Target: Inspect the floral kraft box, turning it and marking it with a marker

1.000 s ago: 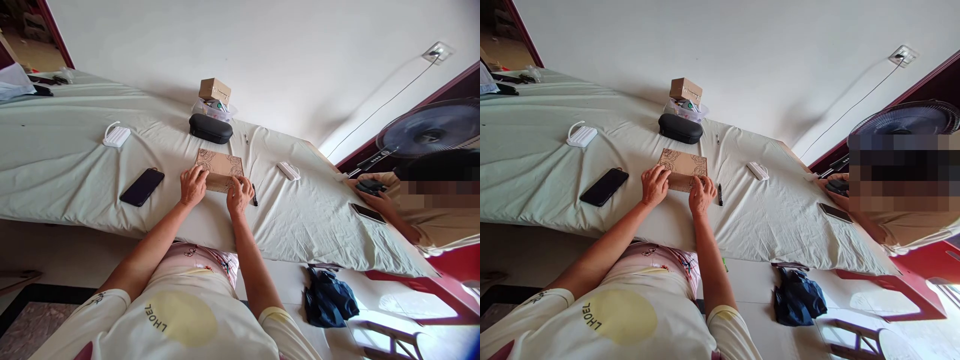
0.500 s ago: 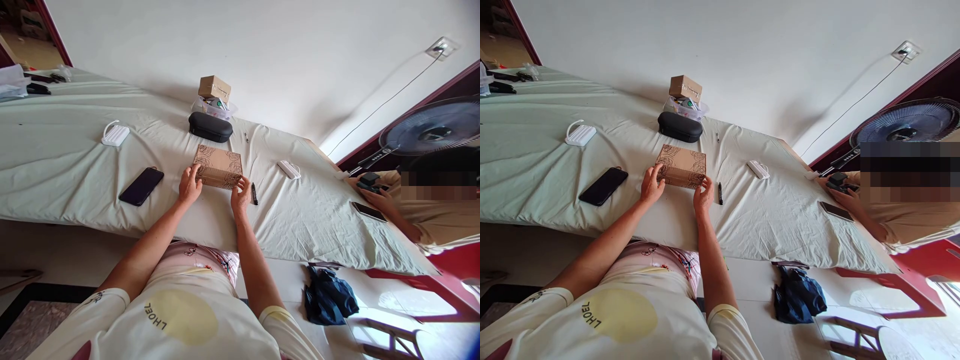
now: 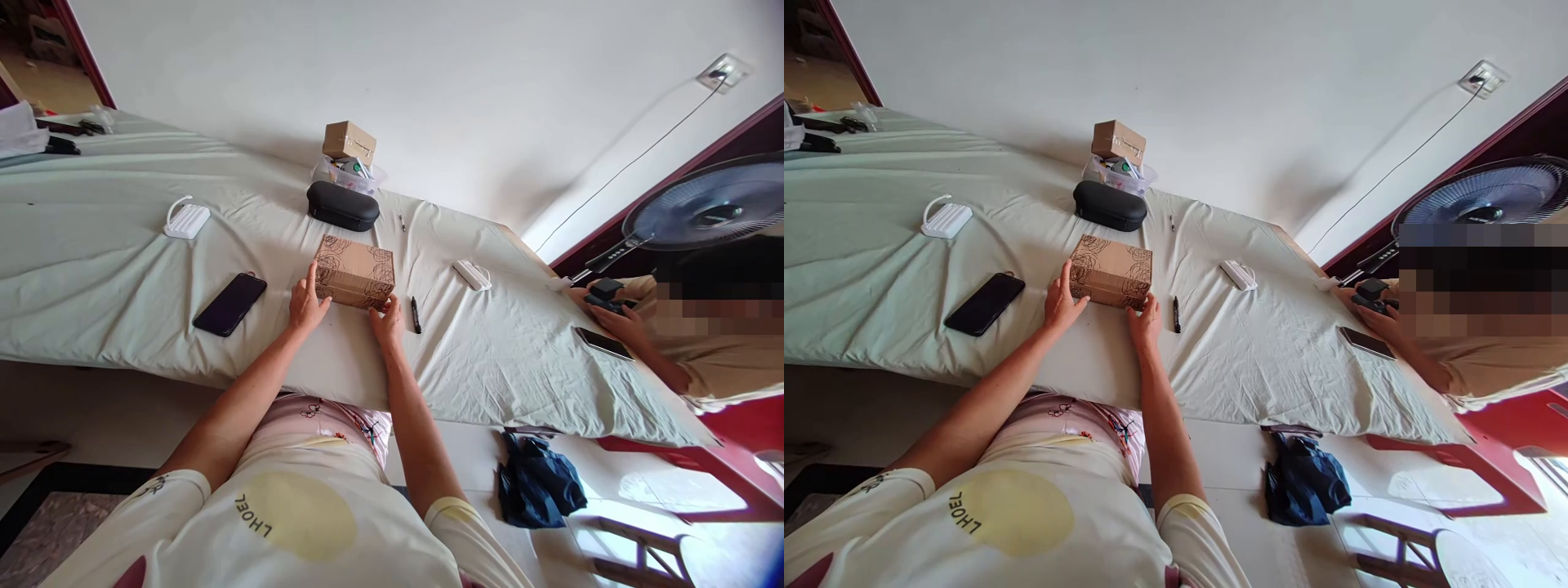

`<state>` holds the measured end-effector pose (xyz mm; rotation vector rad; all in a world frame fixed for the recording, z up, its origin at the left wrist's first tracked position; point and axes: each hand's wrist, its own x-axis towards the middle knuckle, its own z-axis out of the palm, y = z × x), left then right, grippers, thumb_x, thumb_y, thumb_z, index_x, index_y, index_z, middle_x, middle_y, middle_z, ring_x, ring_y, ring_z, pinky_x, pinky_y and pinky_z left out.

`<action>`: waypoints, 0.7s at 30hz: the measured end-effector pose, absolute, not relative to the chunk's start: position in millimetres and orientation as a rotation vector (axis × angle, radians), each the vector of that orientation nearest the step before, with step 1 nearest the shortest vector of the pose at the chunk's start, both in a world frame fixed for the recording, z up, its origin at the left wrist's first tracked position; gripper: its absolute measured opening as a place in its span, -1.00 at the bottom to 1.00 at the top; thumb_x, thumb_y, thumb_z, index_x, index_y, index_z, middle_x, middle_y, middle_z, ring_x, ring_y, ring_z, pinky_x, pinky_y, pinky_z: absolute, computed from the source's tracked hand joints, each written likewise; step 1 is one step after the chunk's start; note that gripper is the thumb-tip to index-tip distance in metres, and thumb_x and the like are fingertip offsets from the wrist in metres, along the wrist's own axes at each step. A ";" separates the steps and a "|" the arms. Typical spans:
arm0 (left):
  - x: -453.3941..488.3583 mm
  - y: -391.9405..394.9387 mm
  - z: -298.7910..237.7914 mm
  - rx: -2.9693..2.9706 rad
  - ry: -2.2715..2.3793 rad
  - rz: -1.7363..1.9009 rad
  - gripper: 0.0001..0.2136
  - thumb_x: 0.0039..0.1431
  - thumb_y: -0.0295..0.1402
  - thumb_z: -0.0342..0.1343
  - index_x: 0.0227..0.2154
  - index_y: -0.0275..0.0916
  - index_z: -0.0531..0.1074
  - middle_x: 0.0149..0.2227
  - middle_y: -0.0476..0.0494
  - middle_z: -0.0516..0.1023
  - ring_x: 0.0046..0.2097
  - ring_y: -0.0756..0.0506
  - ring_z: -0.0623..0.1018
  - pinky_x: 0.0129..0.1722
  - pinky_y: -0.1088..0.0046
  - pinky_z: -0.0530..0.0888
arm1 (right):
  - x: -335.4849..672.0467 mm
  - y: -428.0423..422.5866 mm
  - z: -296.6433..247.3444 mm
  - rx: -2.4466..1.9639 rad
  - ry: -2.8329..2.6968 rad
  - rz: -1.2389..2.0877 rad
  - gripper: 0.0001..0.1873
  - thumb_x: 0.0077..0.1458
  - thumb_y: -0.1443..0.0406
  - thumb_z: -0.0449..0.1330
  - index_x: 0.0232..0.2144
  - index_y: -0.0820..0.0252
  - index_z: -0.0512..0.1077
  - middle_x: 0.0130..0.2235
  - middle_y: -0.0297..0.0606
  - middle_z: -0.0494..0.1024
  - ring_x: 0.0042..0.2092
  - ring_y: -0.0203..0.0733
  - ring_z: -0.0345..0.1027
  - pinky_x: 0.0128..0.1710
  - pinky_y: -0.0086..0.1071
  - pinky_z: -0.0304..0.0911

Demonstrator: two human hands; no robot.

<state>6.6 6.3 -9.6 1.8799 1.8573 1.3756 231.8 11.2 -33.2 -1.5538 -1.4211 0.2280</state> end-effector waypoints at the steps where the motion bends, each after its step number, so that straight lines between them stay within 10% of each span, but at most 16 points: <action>1: 6.3 7.2 -10.3 1.880 1.856 1.402 -0.11 0.15 -0.32 0.33 0.47 -0.20 -0.01 0.02 -0.38 0.54 0.12 -0.40 0.52 0.12 0.04 0.48 | 230.9 10.4 -31.3 -1.539 -1.424 0.205 -0.41 -0.03 0.23 0.27 0.09 0.10 0.34 -0.16 -0.23 0.49 -0.15 -0.09 0.43 -0.07 -0.12 0.40; 21: 2.0 0.8 -2.5 2.064 1.461 1.941 -0.51 0.45 -0.01 -0.18 0.09 -0.24 0.46 0.08 -0.39 0.42 0.18 -0.24 0.45 0.23 0.16 0.39 | 230.5 -14.7 3.8 -1.136 -1.269 -0.250 -0.67 0.37 0.07 0.01 -0.03 0.12 0.40 -0.10 -0.15 0.42 -0.12 -0.17 0.37 -0.18 -0.26 0.37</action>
